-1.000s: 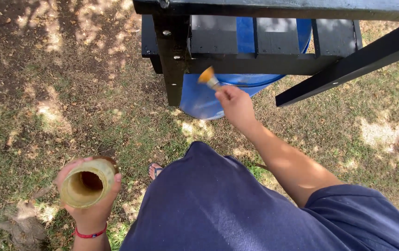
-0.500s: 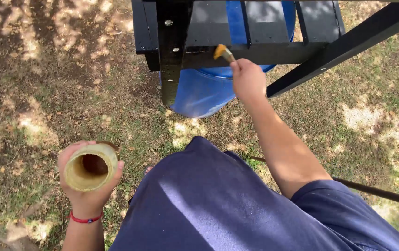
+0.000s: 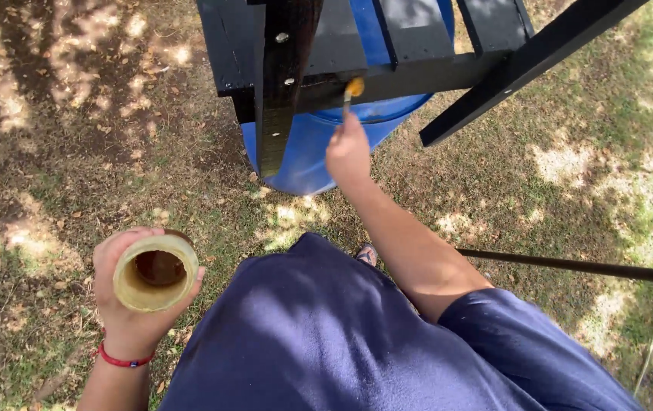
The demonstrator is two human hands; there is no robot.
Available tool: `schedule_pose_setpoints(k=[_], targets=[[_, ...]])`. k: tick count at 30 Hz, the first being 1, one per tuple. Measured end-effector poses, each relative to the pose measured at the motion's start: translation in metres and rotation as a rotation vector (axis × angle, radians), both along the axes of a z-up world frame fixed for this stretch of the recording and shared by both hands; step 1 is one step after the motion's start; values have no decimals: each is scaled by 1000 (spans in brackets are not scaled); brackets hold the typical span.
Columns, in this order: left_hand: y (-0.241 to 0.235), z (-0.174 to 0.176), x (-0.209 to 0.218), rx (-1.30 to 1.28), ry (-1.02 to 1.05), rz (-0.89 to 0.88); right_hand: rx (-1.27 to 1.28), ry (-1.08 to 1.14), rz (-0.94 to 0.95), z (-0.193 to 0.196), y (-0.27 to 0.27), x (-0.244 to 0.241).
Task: Applying varnish to a wooden chair frame using a paintbrush and a container of varnish.
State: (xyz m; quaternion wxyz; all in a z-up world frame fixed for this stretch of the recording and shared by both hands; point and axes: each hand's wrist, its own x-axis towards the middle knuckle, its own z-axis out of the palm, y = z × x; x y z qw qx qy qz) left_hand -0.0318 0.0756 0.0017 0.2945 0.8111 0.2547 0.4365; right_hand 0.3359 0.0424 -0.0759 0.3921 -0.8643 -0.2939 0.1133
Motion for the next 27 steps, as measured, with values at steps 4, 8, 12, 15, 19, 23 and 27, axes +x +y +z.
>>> schedule_pose_setpoints(k=[4,8,12,15,19,23,27], targets=[[4,-2,15,44,2,-24,-132,-218,356,-17,-4,-6],[-3,4,45,37,-130,-71,-142,-355,245,-38,-20,70],[-21,14,70,-52,-147,-97,-243,-152,-2,-12,-75,144],[-32,22,93,-105,-181,-113,-220,-78,15,41,-123,129],[-43,36,127,-19,-157,-103,24,204,74,83,-174,102],[-51,49,148,186,-84,-142,447,701,411,149,-220,72],[-51,75,173,299,-89,-85,557,645,550,188,-262,63]])
